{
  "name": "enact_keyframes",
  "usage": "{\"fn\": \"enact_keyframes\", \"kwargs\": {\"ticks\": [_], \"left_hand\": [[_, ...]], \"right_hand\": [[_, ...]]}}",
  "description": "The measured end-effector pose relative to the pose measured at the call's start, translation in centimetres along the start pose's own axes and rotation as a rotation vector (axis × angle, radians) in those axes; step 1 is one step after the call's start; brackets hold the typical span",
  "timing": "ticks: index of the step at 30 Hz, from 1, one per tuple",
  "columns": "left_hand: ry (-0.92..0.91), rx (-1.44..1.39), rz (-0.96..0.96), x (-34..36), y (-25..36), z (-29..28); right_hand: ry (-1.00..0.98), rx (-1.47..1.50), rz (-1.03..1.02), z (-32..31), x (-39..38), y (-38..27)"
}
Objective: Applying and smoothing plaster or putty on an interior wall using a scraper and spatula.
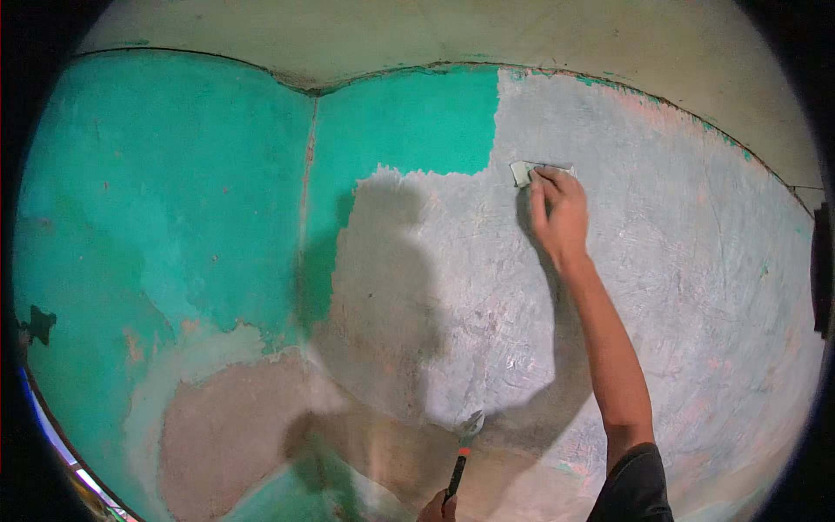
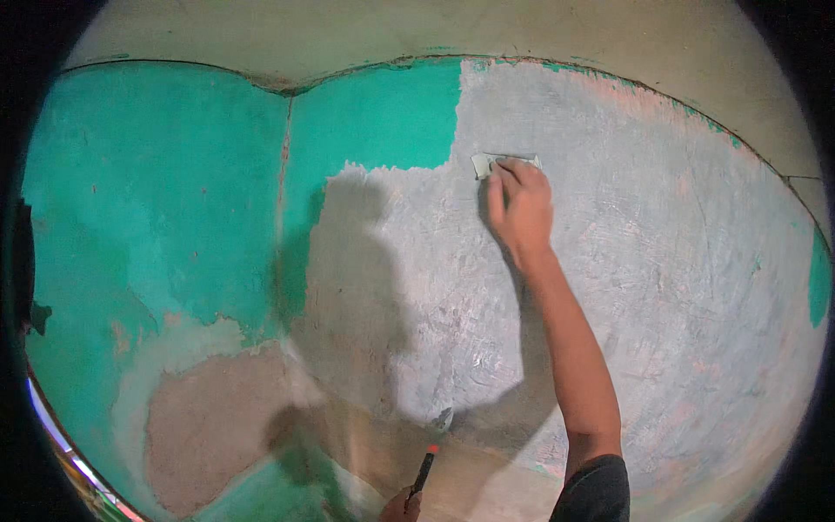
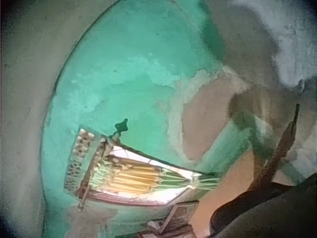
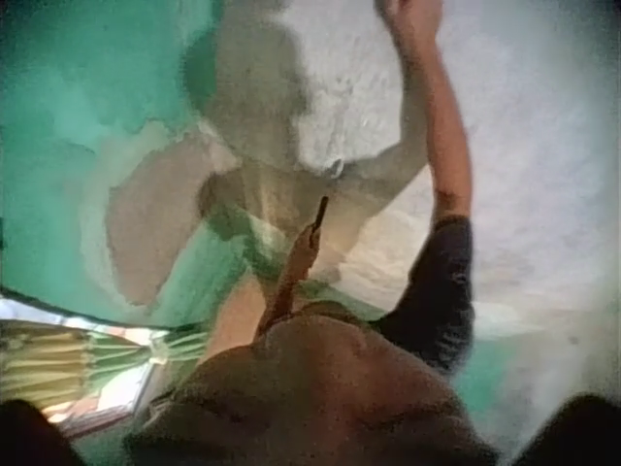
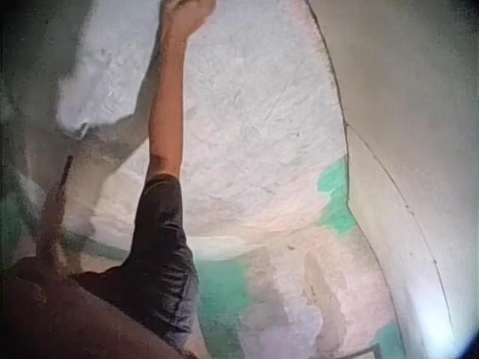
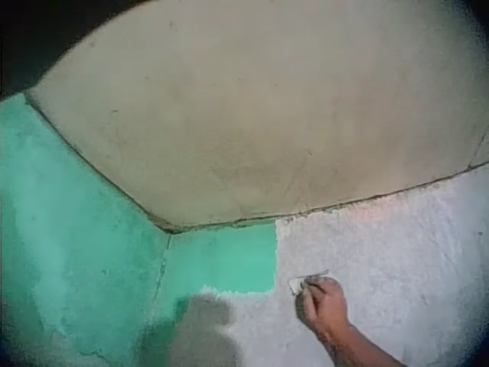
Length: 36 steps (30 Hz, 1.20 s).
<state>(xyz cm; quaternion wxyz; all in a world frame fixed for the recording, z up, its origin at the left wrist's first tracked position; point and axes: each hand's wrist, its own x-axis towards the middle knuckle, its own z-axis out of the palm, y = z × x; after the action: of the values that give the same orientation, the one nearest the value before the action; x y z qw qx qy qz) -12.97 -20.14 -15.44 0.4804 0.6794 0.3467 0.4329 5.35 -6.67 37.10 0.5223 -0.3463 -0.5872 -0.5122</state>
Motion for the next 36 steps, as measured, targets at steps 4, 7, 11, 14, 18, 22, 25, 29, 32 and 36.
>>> {"fn": "enact_keyframes", "kwargs": {"ticks": [4,7,11,14,18,22,25,29,32,36], "left_hand": [[0.344,0.202,0.383,0.9,-1.5,-0.5],[0.124,0.315,0.215,1.5,0.9,-4.2],[0.055,0.304,0.205,4.0,9.2,-12.3],[0.222,0.538,0.214,7.8,18.1,-17.4],[0.542,0.787,0.639,15.1,28.6,-19.7],[0.59,0.878,0.657,19.3,33.5,-19.6],[0.596,0.924,0.599,19.8,34.0,-18.8],[0.591,0.952,0.599,19.7,34.2,-18.0],[0.559,0.959,0.559,20.0,34.8,-18.2],[0.537,0.916,0.564,19.9,35.7,-18.9]], "right_hand": [[-0.482,-0.087,-0.522,0.5,-2.1,-0.5],[-0.008,-0.008,0.055,-0.2,-3.8,0.1],[-0.325,-0.13,-0.265,-2.5,-7.8,-0.7],[-0.024,-0.073,0.197,-4.7,-10.6,-0.9],[-0.271,-0.208,-0.151,-6.4,-14.7,-0.7],[-0.104,-0.132,0.2,-7.7,-17.2,1.0],[-0.141,-0.336,-0.008,-7.4,-18.5,1.4],[-0.145,-0.304,0.099,-6.9,-19.1,1.0],[-0.157,-0.307,0.105,-6.9,-19.1,0.9],[-0.161,-0.325,0.085,-7.1,-19.0,0.9]]}}
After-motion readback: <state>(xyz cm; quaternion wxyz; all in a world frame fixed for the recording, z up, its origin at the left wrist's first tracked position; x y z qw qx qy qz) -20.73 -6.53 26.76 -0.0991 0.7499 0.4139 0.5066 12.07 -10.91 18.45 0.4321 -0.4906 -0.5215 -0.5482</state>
